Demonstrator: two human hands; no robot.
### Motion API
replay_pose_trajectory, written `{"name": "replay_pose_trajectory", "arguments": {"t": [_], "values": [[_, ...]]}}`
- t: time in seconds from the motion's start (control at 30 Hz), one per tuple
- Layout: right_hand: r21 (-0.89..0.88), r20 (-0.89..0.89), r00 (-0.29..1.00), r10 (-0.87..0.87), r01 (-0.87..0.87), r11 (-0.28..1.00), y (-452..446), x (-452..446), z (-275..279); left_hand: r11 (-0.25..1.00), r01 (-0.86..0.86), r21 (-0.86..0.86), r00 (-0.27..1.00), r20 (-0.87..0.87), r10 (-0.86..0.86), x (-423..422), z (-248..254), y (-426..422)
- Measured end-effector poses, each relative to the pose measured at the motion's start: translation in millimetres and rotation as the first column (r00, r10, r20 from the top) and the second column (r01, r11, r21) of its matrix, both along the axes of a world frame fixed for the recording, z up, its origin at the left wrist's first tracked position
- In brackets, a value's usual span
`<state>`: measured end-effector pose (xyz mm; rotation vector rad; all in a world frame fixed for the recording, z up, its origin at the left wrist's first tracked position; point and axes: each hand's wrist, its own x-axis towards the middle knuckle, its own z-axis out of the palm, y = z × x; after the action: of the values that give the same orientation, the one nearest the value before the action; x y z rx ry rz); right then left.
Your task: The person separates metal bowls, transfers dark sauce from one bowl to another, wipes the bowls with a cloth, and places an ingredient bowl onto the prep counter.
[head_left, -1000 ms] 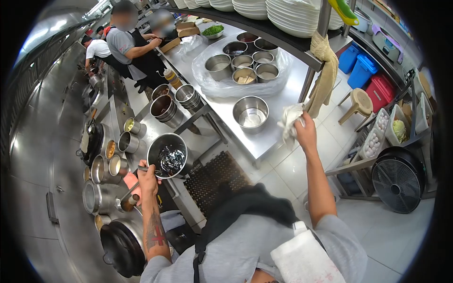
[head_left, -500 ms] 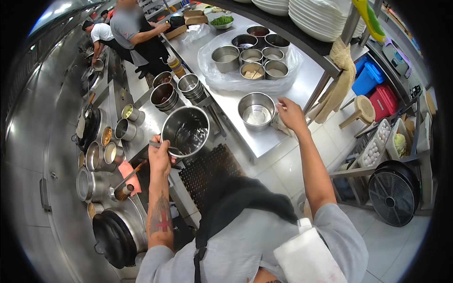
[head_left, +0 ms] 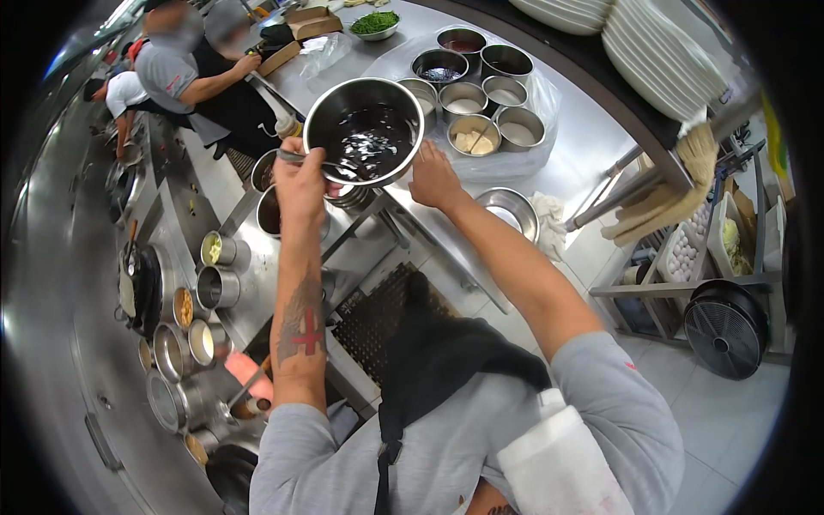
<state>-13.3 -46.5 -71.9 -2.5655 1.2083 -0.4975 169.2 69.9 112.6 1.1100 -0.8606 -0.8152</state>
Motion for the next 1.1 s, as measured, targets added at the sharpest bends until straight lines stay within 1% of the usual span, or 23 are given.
{"name": "replay_pose_trajectory", "arguments": {"t": [0.07,0.1,0.13,0.17,0.2,0.23,0.3,0.33,0.4,0.43,0.5,0.57,0.6,0.67,0.7,0.73,0.77,0.8,0.87,0.9,1.03,1.1], "values": [[-0.113,-0.134,0.982,-0.132,0.117,0.987,-14.0,9.8,-8.3,0.998,0.057,-0.013,0.998,-0.023,-0.057,15.6,-30.4,-39.4],[-0.084,-0.225,0.963,-0.148,0.132,0.988,-15.4,13.7,-14.7,0.998,0.068,0.014,0.996,-0.058,-0.067,16.4,-41.2,-54.0],[-0.073,-0.235,0.958,-0.164,0.151,0.986,-13.0,16.8,-5.3,0.996,0.084,0.043,0.992,-0.094,-0.079,15.0,-51.4,-66.4],[0.196,-0.389,0.917,-0.086,0.174,0.965,-8.1,18.7,19.9,0.993,0.095,0.066,0.989,-0.121,-0.087,12.9,-63.1,-77.4],[0.444,-0.502,0.864,0.03,0.228,0.866,-1.9,20.5,33.0,0.99,0.108,0.087,0.985,-0.147,-0.094,11.2,-75.9,-87.0],[0.45,-0.508,0.861,0.016,0.249,0.858,5.7,21.3,19.4,0.985,0.121,0.123,0.986,-0.133,-0.105,11.4,-91.9,-97.4],[0.183,-0.445,0.886,-0.13,0.232,0.955,23.8,21.2,-10.6,0.969,0.166,0.183,0.977,-0.162,-0.136,8.7,-117.2,-111.5],[0.185,-0.449,0.882,-0.145,0.251,0.95,29.2,19.6,-12.7,0.96,0.186,0.209,0.973,-0.172,-0.151,5.8,-127.6,-115.5],[0.06,-0.393,0.911,-0.124,0.16,0.985,36.7,17.0,-15.8,0.941,0.24,0.238,0.96,-0.201,-0.194,0.9,-149.7,-123.1],[0.064,-0.392,0.91,-0.136,0.174,0.983,37.6,17.3,-22.9,0.93,0.26,0.26,0.953,-0.221,-0.205,-3.4,-154.5,-124.7],[-0.014,-0.3,0.944,-0.14,0.142,0.99,37.2,20.8,-30.8,0.915,0.29,0.279,0.944,-0.239,-0.226,-6.1,-165.1,-128.8],[0.013,-0.312,0.94,-0.14,0.151,0.988,37.4,25.3,-32.5,0.897,0.288,0.336,0.946,-0.247,-0.211,-6.1,-177.4,-133.5],[0.042,-0.324,0.937,-0.127,0.149,0.988,36.9,27.0,-28.5,0.895,0.297,0.333,0.944,-0.246,-0.221,-5.6,-178.7,-135.6],[0.059,-0.3,0.944,-0.134,0.158,0.986,38.4,24.9,-21.1,0.894,0.267,0.36,0.963,-0.145,-0.229,-4.7,-182.5,-136.6],[0.079,-0.276,0.953,-0.128,0.155,0.985,41.6,24.0,-12.3,0.891,0.275,0.363,0.961,-0.145,-0.237,-5.1,-188.4,-134.4],[0.08,-0.275,0.952,-0.136,0.163,0.983,44.0,22.1,5.7,0.888,0.236,0.394,0.971,-0.076,-0.225,-5.7,-194.5,-133.4],[0.114,-0.196,0.97,-0.146,0.17,0.979,44.4,17.3,25.5,0.887,0.195,0.418,0.977,-0.006,-0.212,-6.6,-199.9,-135.2],[0.149,-0.116,0.98,-0.158,0.175,0.973,45.4,12.7,36.8,0.887,0.203,0.415,0.975,-0.007,-0.22,-7.5,-201.2,-136.1],[0.141,-0.101,0.979,-0.178,0.191,0.971,43.0,0.2,38.2,0.885,0.219,0.41,0.975,-0.063,-0.212,-8.6,-204.0,-136.7],[0.137,-0.084,0.98,-0.183,0.193,0.972,42.3,-5.1,38.8,0.883,0.254,0.395,0.967,-0.095,-0.236,-8.6,-201.3,-137.1],[0.153,-0.098,0.969,-0.227,0.24,0.959,37.8,-14.1,36.8,0.872,0.282,0.4,0.959,-0.135,-0.248,-16.8,-193.8,-144.1],[0.189,-0.099,0.971,-0.217,0.233,0.954,34.3,-21.1,37.2,0.863,0.318,0.392,0.948,-0.134,-0.288,-21.6,-193.3,-149.4]]}}
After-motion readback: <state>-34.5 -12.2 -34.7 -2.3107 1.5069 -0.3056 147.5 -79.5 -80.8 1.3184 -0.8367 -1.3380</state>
